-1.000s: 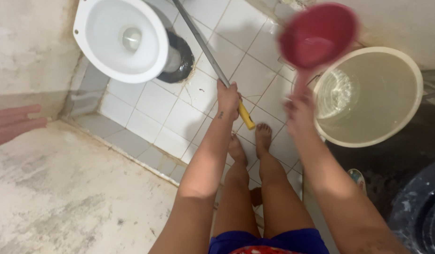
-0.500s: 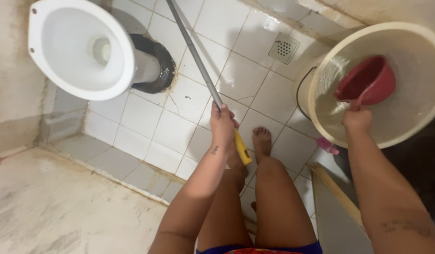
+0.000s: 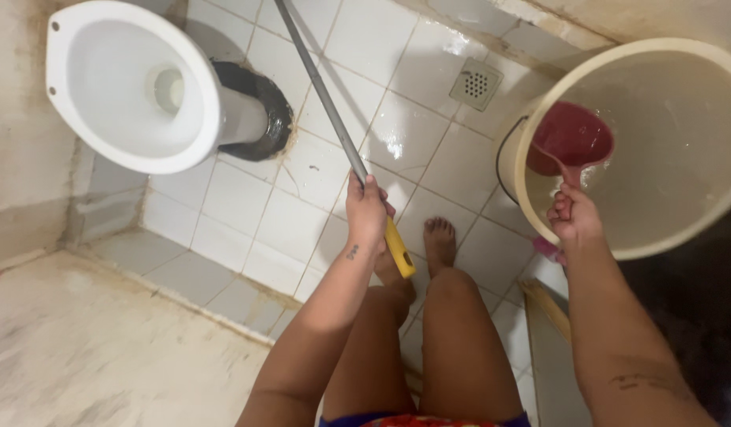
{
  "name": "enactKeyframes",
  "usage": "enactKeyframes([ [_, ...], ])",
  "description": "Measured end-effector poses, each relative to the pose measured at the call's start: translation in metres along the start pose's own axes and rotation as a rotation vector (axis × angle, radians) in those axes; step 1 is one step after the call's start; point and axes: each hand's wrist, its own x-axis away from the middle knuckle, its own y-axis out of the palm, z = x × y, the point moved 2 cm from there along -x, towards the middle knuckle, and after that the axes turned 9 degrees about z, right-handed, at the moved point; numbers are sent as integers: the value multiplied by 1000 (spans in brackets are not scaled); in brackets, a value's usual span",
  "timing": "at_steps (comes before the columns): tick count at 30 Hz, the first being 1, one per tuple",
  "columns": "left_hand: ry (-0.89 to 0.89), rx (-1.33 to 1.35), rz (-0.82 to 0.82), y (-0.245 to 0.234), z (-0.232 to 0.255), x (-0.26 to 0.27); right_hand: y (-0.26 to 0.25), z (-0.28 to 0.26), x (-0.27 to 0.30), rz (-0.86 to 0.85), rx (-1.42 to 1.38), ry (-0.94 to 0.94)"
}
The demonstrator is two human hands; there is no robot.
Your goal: The person scrubs the tiled floor of a bathroom using a squeegee and kemudian pours soapy water from a pink ladle to rinse it.
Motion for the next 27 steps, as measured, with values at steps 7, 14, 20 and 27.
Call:
enactKeyframes([
  [7, -29, -12, 36, -20, 15, 27, -13, -40, 149, -23, -71, -274],
  [14, 58, -9, 34, -50, 44, 46, 35, -89, 241, -90, 266, -476],
  [20, 46, -68, 25, -64, 74, 10, 185, -88, 271, -191, 584, -628],
  [27, 30, -42, -25, -79, 108, -57, 340, -84, 342, -428, 321, -479],
])
